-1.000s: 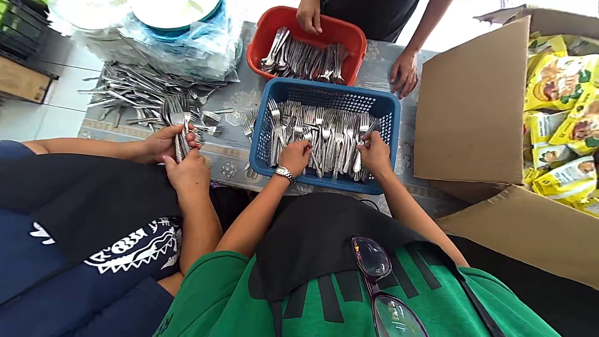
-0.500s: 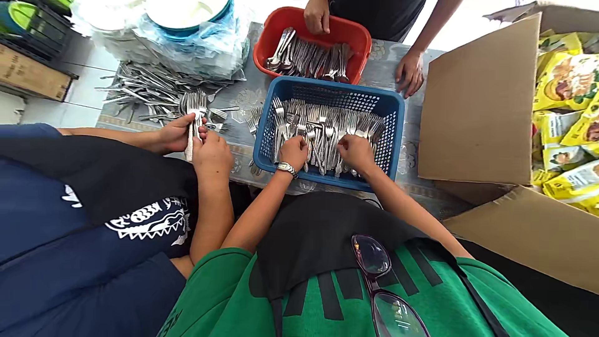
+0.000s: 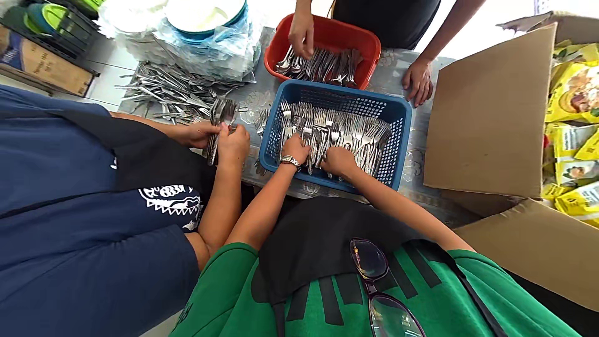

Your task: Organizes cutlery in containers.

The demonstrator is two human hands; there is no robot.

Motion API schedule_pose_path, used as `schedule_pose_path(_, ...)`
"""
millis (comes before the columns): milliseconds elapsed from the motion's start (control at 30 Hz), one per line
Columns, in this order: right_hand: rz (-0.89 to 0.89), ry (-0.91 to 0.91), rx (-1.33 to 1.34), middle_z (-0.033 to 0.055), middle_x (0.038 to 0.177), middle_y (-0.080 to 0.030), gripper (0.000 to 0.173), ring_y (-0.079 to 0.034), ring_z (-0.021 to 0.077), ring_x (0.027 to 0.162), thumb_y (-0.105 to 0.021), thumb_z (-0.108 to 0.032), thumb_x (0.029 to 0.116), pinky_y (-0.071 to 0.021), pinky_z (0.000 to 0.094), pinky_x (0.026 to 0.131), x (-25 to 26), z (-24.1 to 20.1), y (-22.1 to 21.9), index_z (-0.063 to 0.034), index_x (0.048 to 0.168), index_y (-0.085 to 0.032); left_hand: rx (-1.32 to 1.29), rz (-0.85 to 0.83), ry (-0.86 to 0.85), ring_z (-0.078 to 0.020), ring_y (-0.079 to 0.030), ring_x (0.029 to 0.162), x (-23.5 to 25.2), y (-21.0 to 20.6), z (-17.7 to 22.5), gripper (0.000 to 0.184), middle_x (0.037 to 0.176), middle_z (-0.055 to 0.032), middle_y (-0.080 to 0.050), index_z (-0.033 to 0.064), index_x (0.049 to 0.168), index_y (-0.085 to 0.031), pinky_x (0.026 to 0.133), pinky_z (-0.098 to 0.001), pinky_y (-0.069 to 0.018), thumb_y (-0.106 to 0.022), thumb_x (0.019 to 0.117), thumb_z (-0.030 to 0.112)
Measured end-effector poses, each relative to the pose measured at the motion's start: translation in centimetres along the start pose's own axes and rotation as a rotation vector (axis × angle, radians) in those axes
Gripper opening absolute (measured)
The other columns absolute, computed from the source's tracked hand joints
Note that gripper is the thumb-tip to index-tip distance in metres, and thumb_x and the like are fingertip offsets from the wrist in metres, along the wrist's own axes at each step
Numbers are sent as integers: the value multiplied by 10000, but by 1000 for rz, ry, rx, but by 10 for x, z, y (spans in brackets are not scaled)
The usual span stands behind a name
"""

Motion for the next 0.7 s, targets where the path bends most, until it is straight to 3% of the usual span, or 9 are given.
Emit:
schedule_pose_path(133, 168, -60, 75, 281, 1062, -700, 332, -694, 468, 1024, -544, -238, 1034, -539, 653, 809, -36, 8, 17, 32, 1210, -624, -67, 70, -60, -430, -671, 1085, -13, 15, 0, 382, 1104, -267, -696, -46, 1225, -645, 971, -629, -506, -657, 1011, 270)
schedule_pose_path(200, 189, -112, 91, 275, 1067, -694, 308, -694, 460, 1043, -462, -165, 1069, -548, 619, 855, -59, 21, 32, 11, 1311, -532, -37, 91, -117, -427, -687, 1047, -24, 14, 4, 364, 1077, -243, -713, -13, 1229, -658, 930, -650, -518, -635, 1025, 288)
schedule_pose_path(267, 271, -124, 160, 265, 1061, -697, 310, -690, 463, 1050, -455, -110, 1073, -538, 618, 895, -84, 42, 54, -13, 1365, -496, 19, 106, -162, -430, -689, 991, -33, 9, 5, 338, 1038, -231, -713, 3, 1210, -665, 876, -667, -521, -624, 1034, 288)
schedule_pose_path(367, 723, -107, 241, 228, 1011, -735, 429, -711, 463, 930, -459, -61, 1055, -540, 678, 790, -133, 102, 91, -119, 1470, -551, 125, 48, -155, -408, -691, 1049, -43, -1, 6, 317, 1073, -209, -726, 30, 1203, -685, 926, -666, -503, -589, 1048, 289)
schedule_pose_path(433, 928, -203, 222, 234, 1109, -726, 455, -699, 471, 973, -446, -80, 1069, -522, 683, 801, -154, 147, 113, -182, 1497, -564, 166, 37, -182, -414, -682, 1083, -45, -3, 12, 323, 1102, -216, -720, 19, 1199, -686, 947, -664, -489, -569, 1061, 286)
schedule_pose_path(500, 847, -394, 227, 253, 1231, -689, 459, -667, 493, 1080, -455, -97, 1068, -496, 692, 868, -148, 184, 118, -218, 1496, -571, 196, 5, -184, -405, -674, 1111, -43, -4, 14, 334, 1126, -210, -716, 20, 1212, -680, 969, -651, -484, -558, 1065, 293)
schedule_pose_path(567, 627, -520, 234, 266, 1325, -639, 483, -625, 495, 1175, -507, -86, 1031, -477, 697, 933, -119, 207, 102, -203, 1496, -565, 213, -26, -173, -393, -665, 1127, -42, -5, 14, 345, 1139, -206, -711, 26, 1225, -673, 986, -633, -476, -550, 1067, 307)
schedule_pose_path(700, 491, -543, 168, 294, 1390, -574, 513, -627, 506, 1151, -557, -109, 1017, -511, 671, 908, -69, 223, 66, -151, 1527, -516, 217, -23, -194, -385, -672, 1112, -42, -5, 15, 348, 1138, -206, -710, 22, 1234, -671, 987, -624, -479, -540, 1075, 302)
Point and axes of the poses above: each hand's wrist, its own x-axis towards the middle knuckle, its own y-axis out of the back of the hand, z = x × y, the point moved 7 cm from there along x, towards the middle knuckle
